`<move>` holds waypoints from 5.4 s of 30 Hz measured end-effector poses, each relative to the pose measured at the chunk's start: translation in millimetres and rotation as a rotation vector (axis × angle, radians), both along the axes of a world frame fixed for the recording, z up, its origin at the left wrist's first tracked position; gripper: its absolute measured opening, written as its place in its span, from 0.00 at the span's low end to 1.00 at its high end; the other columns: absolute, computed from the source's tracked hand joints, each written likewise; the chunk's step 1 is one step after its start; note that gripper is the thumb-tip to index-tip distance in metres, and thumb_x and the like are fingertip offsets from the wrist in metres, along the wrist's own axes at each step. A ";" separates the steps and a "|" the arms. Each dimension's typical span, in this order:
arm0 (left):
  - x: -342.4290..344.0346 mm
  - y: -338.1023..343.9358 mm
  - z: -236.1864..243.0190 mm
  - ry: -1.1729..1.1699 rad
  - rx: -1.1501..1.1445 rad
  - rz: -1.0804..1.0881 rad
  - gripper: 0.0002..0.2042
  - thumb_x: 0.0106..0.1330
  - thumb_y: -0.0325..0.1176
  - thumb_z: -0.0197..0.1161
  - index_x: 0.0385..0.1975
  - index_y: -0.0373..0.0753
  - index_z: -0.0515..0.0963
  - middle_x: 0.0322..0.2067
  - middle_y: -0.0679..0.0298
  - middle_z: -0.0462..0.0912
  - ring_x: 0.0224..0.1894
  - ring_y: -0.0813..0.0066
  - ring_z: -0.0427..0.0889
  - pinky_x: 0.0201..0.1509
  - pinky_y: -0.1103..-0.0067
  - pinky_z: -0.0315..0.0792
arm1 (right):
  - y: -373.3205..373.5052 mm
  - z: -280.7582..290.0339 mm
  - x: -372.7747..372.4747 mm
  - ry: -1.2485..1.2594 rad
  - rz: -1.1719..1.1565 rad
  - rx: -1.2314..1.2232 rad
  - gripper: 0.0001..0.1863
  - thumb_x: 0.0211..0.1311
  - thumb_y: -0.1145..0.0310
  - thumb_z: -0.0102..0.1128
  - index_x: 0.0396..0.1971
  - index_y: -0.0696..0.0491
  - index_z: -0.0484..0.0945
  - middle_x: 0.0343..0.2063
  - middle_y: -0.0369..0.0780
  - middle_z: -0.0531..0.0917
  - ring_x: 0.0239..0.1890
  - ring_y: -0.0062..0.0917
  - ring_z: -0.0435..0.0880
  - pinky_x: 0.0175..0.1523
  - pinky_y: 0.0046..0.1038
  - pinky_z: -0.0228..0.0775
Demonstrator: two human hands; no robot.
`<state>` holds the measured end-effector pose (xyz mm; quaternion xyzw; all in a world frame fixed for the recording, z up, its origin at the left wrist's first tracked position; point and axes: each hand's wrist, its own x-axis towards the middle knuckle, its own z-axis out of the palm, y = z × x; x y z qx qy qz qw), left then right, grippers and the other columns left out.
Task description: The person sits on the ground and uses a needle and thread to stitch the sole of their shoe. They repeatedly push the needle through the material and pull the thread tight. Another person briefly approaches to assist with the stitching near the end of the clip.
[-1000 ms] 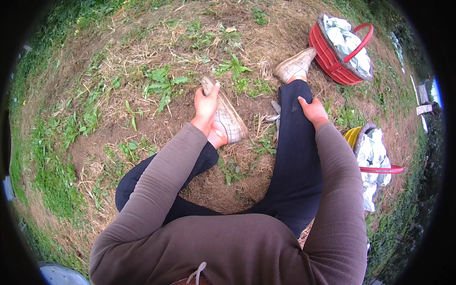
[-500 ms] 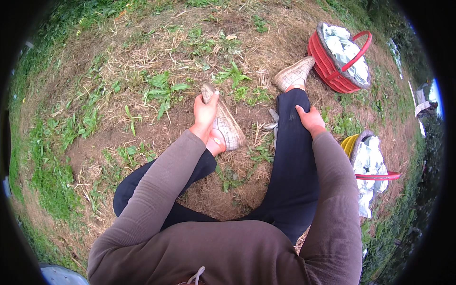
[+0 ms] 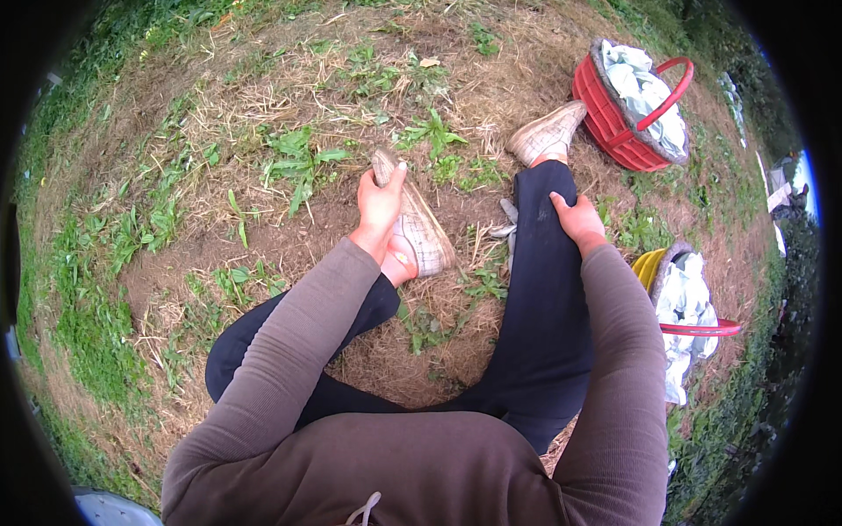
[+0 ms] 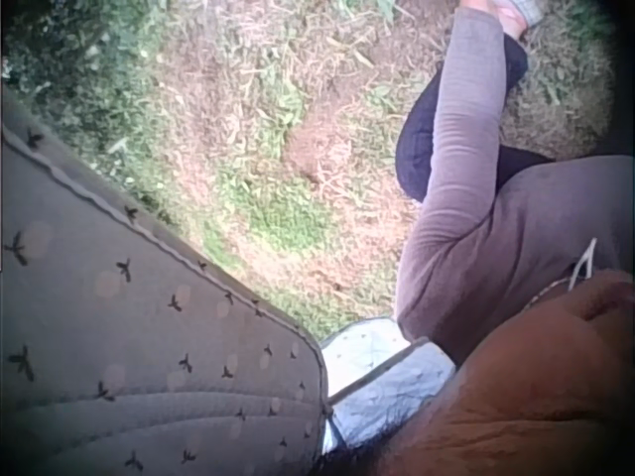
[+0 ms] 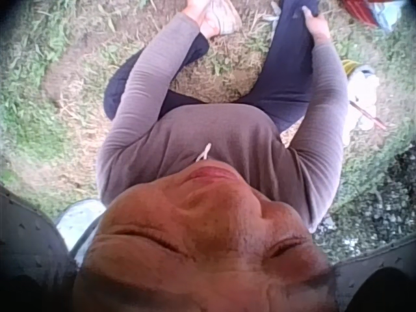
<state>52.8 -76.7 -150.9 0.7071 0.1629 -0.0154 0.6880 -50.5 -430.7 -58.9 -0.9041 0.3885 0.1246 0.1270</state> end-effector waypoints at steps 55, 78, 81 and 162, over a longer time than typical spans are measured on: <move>3.7 -1.5 -14.4 -0.025 0.054 -0.026 0.26 0.66 0.42 0.74 0.53 0.25 0.76 0.46 0.52 0.85 0.46 0.69 0.84 0.53 0.75 0.76 | -2.0 -1.4 0.3 0.004 0.013 0.012 0.49 0.63 0.31 0.55 0.65 0.63 0.71 0.62 0.58 0.77 0.66 0.48 0.76 0.71 0.41 0.65; 4.6 -2.0 -18.9 -0.019 -0.032 0.002 0.30 0.59 0.45 0.77 0.51 0.24 0.77 0.45 0.45 0.86 0.48 0.56 0.86 0.55 0.67 0.77 | -5.1 -2.8 -0.5 -0.053 0.016 0.005 0.43 0.63 0.37 0.61 0.63 0.62 0.74 0.61 0.56 0.78 0.65 0.48 0.77 0.70 0.40 0.66; 1.9 -0.3 -14.6 -0.026 0.007 -0.039 0.28 0.65 0.41 0.74 0.55 0.24 0.74 0.47 0.52 0.85 0.47 0.70 0.83 0.53 0.74 0.77 | 0.0 -7.0 10.8 -0.395 0.234 -0.108 0.34 0.63 0.47 0.67 0.60 0.57 0.77 0.58 0.52 0.80 0.63 0.47 0.78 0.68 0.40 0.69; 0.2 -0.3 6.8 0.125 -0.054 0.007 0.29 0.72 0.49 0.66 0.58 0.28 0.73 0.47 0.57 0.82 0.48 0.74 0.79 0.55 0.78 0.72 | 162.8 -57.0 188.4 0.105 0.777 1.370 0.06 0.67 0.73 0.68 0.42 0.56 0.83 0.35 0.35 0.87 0.38 0.19 0.88 0.46 0.25 0.84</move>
